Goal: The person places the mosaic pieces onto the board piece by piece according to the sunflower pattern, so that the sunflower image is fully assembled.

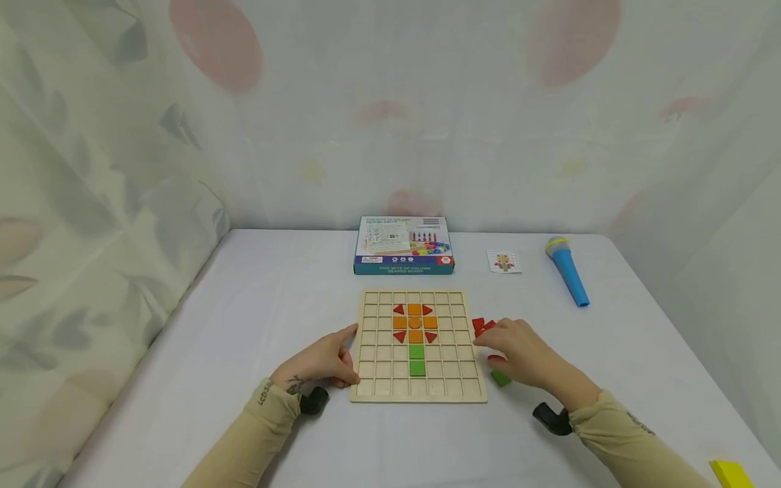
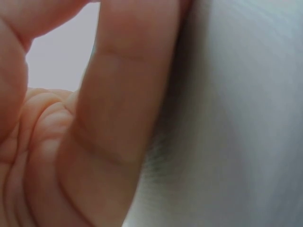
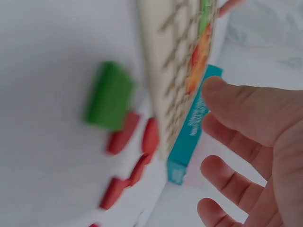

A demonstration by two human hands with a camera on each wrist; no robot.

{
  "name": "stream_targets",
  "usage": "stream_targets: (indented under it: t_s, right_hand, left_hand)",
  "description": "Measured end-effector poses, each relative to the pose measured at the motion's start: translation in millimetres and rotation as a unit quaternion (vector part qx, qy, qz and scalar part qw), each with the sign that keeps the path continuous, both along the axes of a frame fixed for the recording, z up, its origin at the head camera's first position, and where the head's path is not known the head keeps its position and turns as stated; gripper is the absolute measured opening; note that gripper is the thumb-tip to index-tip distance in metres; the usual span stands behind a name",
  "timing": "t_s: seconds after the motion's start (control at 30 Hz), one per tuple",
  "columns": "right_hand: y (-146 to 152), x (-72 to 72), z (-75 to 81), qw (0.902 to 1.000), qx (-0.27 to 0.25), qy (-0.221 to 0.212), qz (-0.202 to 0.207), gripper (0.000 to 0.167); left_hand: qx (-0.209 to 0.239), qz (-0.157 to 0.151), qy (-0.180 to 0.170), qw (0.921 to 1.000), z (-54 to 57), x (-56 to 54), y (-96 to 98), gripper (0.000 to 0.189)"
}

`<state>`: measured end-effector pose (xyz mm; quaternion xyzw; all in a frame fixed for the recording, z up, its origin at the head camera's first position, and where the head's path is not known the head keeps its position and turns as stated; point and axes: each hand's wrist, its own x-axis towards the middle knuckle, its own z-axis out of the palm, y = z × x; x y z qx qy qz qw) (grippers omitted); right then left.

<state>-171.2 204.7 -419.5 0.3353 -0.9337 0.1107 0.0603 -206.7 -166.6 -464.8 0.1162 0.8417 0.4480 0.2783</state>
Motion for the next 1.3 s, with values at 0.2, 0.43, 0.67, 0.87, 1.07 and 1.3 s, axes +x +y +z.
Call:
stream_targets:
  t_s: [0.2,0.43,0.67,0.87,1.07,1.3]
  right_hand:
    - [20,10.7,-11.3,0.9985,0.052,-0.014,-0.011,0.022]
    - [25,11.9,-19.4,0.9946,0.103,0.001,0.009,0.025]
    - [24,13.2,-26.4,0.9955,0.094,-0.006,0.010,0.021]
    - [24,14.9,-25.8,0.9951,0.042,-0.090,-0.004,0.022]
    - [16,14.1,-17.3,0.9916,0.001,-0.130,0.000,0.025]
    - [-18,2.2,8.4,0.9860,-0.098,-0.131,0.031,0.014]
  left_hand:
    - [0.001,0.000,0.000,1.0000,-0.5,-0.5,-0.4,0.109]
    - [0.002,0.003,-0.003,1.0000,-0.4,-0.3,-0.2,0.109]
    - [-0.001,0.005,-0.006,1.0000,-0.5,-0.1,-0.2,0.108]
    - [0.003,0.004,-0.008,1.0000,-0.6,-0.6,-0.6,0.109]
    - [0.008,0.003,-0.010,0.9999,-1.1,-0.5,-1.2,0.109]
    - [0.006,0.005,-0.009,0.9999,-0.2,0.0,-0.4,0.109]
